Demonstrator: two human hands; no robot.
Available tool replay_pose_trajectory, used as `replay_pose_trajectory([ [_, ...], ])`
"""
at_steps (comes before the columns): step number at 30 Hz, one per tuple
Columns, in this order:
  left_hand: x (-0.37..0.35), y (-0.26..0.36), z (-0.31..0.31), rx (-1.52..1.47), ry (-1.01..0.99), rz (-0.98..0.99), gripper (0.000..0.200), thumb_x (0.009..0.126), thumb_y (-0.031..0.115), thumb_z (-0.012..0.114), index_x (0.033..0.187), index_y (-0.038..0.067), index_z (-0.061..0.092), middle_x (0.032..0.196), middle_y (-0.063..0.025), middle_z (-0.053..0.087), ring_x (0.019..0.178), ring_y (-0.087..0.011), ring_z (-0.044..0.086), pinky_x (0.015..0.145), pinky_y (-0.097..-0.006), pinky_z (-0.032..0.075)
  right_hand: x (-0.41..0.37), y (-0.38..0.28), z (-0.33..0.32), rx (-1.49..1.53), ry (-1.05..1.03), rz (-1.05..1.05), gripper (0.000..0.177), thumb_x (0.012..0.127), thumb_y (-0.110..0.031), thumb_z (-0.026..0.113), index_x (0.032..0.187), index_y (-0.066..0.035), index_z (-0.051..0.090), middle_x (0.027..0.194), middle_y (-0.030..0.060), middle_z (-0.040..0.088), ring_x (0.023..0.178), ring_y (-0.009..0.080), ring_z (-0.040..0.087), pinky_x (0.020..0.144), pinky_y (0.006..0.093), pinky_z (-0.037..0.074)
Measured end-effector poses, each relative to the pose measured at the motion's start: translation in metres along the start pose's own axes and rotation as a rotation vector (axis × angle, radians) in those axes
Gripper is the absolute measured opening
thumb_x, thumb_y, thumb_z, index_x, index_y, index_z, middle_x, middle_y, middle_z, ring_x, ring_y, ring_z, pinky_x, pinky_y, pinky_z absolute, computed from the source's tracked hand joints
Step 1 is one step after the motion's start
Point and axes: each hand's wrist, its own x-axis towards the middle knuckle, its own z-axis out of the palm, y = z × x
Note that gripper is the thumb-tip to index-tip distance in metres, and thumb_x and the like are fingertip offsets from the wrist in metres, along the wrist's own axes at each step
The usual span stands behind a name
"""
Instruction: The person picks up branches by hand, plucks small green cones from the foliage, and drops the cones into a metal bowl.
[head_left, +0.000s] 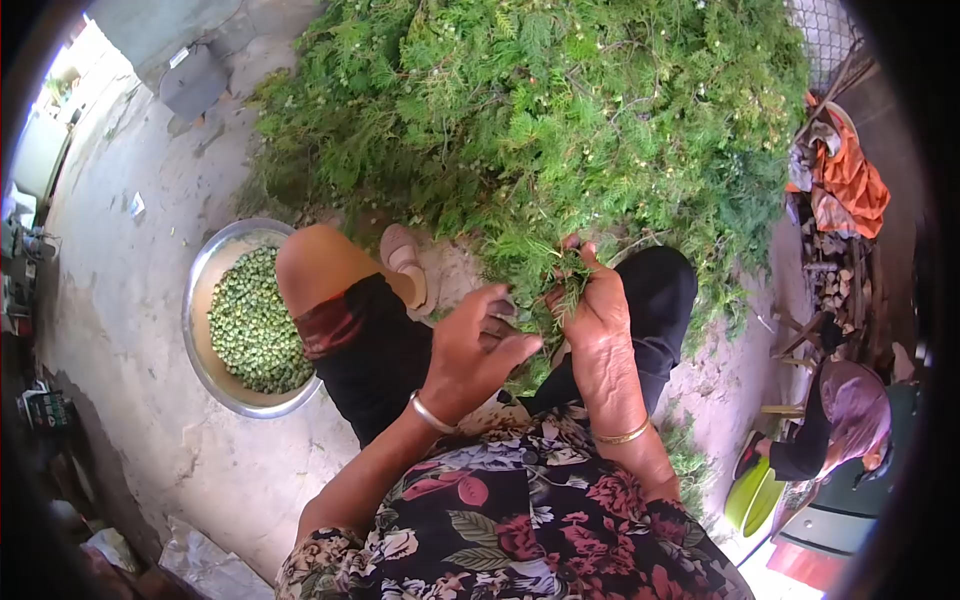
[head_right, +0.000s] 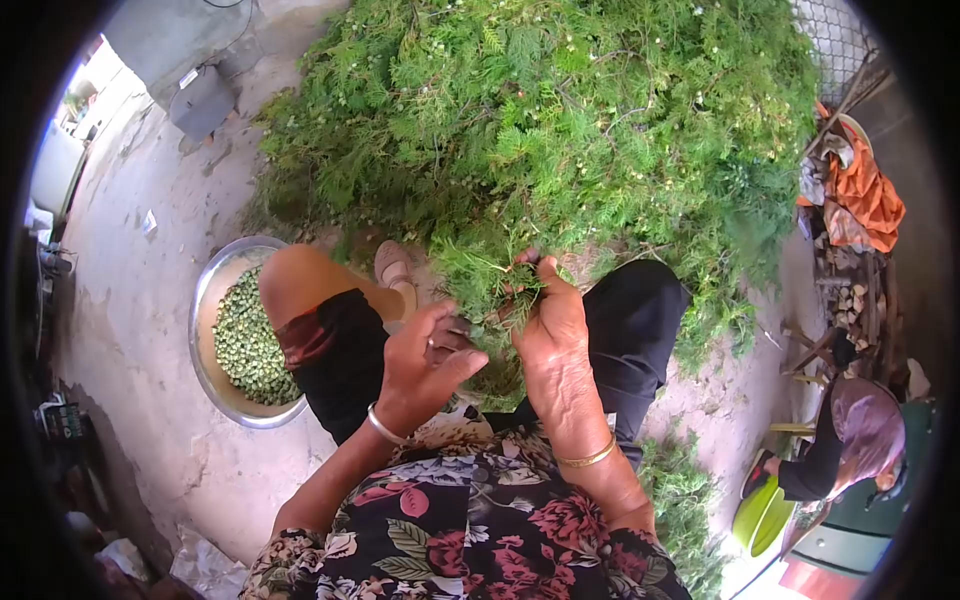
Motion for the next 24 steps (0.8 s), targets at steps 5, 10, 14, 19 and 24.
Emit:
replay_pose_trajectory([
  [5,0.02,0.0,0.01,-0.19,-0.16,-0.177,0.031,0.079,0.001,0.065,0.109,-0.005,0.056,0.083,-0.0054,0.061,0.066,-0.0095,0.057,0.053,-0.024,0.048,0.007,0.006,-0.01,0.089,0.032,0.042,0.025,0.099,-0.024,0.04,0.095,-0.004,0.054,0.082,0.0069,0.054,0.068,0.0185,0.05,0.066,0.0332,0.047],
  [10,0.019,-0.01,0.022,-0.139,-0.1,-0.207,0.015,0.08,0.003,0.066,0.093,-0.003,0.061,0.067,-0.0021,0.058,0.051,-0.008,0.054,0.045,-0.0216,0.045,0.015,0.008,-0.031,0.069,0.062,0.054,0.022,0.098,-0.022,0.043,0.092,-0.004,0.055,0.082,0.0065,0.054,0.07,0.0183,0.05,0.067,0.0333,0.046],
  [14,0.016,-0.015,0.026,-0.165,-0.027,-0.247,0.015,0.08,0.001,0.066,0.09,-0.004,0.057,0.066,-0.0039,0.057,0.049,-0.0083,0.053,0.04,-0.0218,0.042,0.023,0.011,-0.036,0.044,0.156,0.08,0.019,0.097,-0.022,0.044,0.09,-0.007,0.055,0.084,0.0053,0.054,0.071,0.0178,0.049,0.067,0.0337,0.045],
  [19,0.008,-0.005,0.02,-0.087,-0.067,-0.28,0.016,0.081,0.002,0.064,0.09,-0.006,0.053,0.067,-0.0078,0.058,0.048,-0.0113,0.054,0.038,-0.0237,0.04,0.039,0.002,-0.043,0.203,0.29,0.028,0.021,0.097,-0.017,0.039,0.083,-0.01,0.053,0.085,0.0058,0.056,0.078,0.0229,0.054,0.078,0.0417,0.048],
  [24,0.006,-0.022,0.004,-0.838,-0.057,-0.597,0.016,0.091,0.012,0.054,0.095,-0.004,0.051,0.085,-0.0184,0.06,0.065,-0.0208,0.059,0.053,-0.0298,0.049,0.053,-0.038,-0.07,0.349,0.178,0.017,0.019,0.096,-0.02,0.042,0.088,-0.009,0.056,0.084,0.0059,0.059,0.078,0.0244,0.059,0.077,0.0453,0.051],
])
